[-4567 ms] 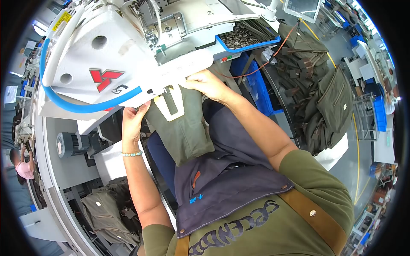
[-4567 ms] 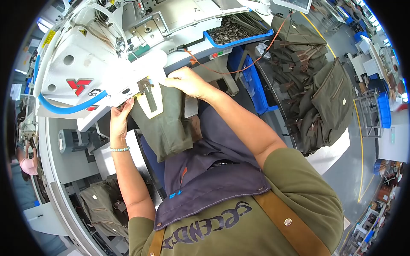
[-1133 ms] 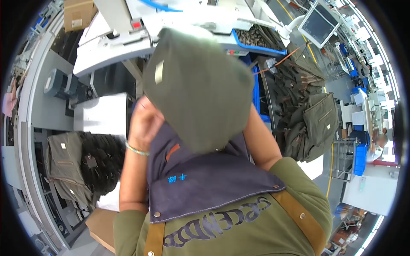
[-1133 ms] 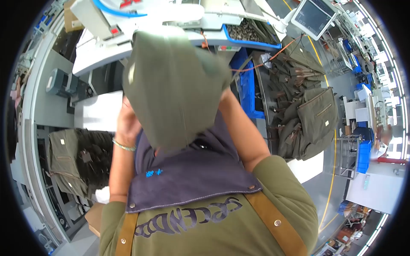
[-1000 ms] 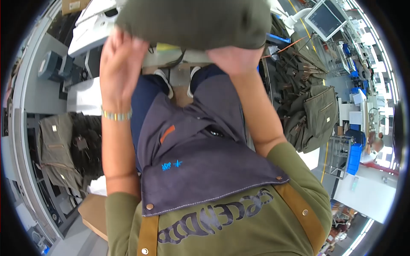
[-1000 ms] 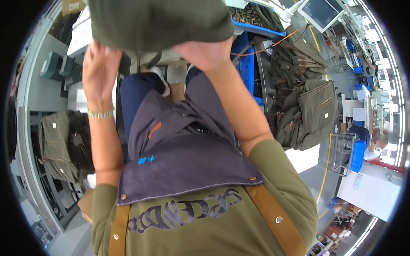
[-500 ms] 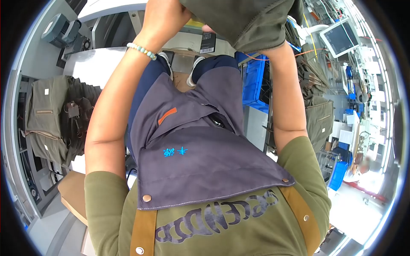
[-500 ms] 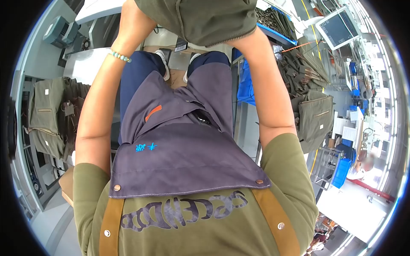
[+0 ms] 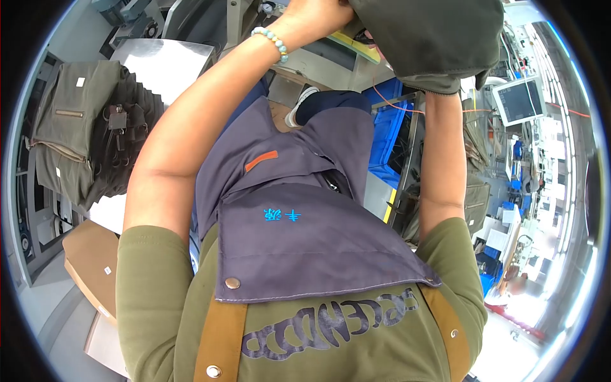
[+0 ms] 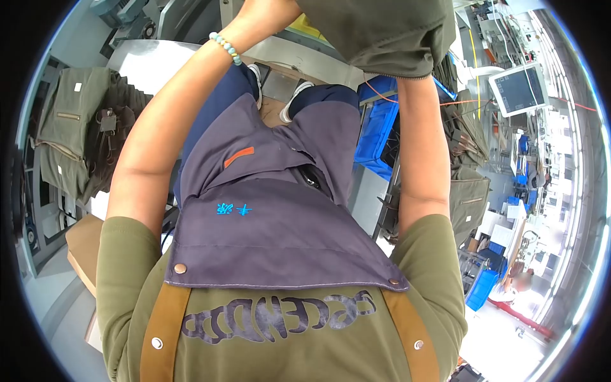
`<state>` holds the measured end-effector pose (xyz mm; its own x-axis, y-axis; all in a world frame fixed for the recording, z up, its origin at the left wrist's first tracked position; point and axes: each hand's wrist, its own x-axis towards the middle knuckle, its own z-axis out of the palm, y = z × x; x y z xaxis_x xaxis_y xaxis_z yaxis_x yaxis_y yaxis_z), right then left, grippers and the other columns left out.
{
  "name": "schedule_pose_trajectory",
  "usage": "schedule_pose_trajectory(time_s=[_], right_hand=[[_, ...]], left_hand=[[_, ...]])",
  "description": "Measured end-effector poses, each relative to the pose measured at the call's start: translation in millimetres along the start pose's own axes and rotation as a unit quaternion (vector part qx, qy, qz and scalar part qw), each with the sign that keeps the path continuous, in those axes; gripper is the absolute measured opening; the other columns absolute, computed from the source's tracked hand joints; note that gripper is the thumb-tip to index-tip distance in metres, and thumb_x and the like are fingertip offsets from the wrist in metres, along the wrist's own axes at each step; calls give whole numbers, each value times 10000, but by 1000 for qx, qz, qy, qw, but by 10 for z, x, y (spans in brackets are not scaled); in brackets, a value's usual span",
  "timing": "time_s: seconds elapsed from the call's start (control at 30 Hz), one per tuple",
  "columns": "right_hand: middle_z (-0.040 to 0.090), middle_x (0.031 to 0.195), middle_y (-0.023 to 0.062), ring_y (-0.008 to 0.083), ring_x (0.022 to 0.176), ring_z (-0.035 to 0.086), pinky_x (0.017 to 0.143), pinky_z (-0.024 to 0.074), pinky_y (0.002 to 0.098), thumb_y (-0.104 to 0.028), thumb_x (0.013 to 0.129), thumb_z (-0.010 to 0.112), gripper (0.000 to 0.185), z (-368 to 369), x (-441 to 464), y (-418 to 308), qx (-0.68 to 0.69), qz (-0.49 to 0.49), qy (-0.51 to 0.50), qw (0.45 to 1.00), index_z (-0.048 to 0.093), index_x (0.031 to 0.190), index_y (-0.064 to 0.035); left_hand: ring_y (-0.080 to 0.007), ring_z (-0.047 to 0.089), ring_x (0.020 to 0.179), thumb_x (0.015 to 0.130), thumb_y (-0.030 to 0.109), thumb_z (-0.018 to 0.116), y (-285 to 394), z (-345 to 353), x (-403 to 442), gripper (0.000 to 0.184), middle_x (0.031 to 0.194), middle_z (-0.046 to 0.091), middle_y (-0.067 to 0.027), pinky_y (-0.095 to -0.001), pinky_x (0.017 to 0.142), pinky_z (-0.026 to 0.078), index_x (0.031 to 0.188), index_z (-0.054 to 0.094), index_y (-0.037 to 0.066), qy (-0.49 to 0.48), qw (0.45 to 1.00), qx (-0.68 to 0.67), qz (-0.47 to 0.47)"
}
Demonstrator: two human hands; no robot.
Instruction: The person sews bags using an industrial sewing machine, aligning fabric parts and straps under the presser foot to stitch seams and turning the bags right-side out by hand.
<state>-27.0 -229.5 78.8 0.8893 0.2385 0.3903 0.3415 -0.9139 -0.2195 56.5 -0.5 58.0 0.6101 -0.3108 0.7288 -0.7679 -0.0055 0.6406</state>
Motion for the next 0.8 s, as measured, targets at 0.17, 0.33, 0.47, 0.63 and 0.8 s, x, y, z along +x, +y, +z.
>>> schedule_pose_trajectory(time_s=[0.17,0.33,0.47,0.63,0.8], right_hand=[[695,889,89,286,884,688,866,536,407,-192,884,641,198,-48,4,60,17,19,9,1000,699,1004,-46],[700,808,93,297,824,700,834,544,416,-223,897,615,218,160,-418,306,46,87,-22,995,709,945,-32],[704,743,95,306,777,710,808,550,422,-248,907,595,258,530,-1042,477,56,250,-198,946,718,898,-21],[709,662,99,317,717,722,776,558,431,-279,920,569,325,408,-1112,417,25,340,-319,884,728,839,-7],[719,952,144,298,895,690,845,530,371,-232,942,596,257,126,-698,41,151,227,74,959,706,987,-5]], left_hand=[[-449,656,957,800,75,666,-19,-26,-12,176,925,662,-294,-460,748,534,940,701,-25,3,998,-59,-8],[-324,634,857,870,119,656,-49,-382,-89,193,902,667,-214,-399,767,514,1019,679,0,-246,968,37,-33],[-171,628,642,901,54,625,-375,-772,-447,98,700,658,-103,-323,622,509,866,638,-37,-461,881,47,-99],[-220,691,805,906,35,646,-502,-937,-433,81,889,719,-127,-355,721,524,943,641,-36,-396,893,162,-139],[-292,632,1142,925,66,648,-84,-587,-193,207,1223,682,-130,-387,980,490,1123,694,25,-132,980,143,39]])
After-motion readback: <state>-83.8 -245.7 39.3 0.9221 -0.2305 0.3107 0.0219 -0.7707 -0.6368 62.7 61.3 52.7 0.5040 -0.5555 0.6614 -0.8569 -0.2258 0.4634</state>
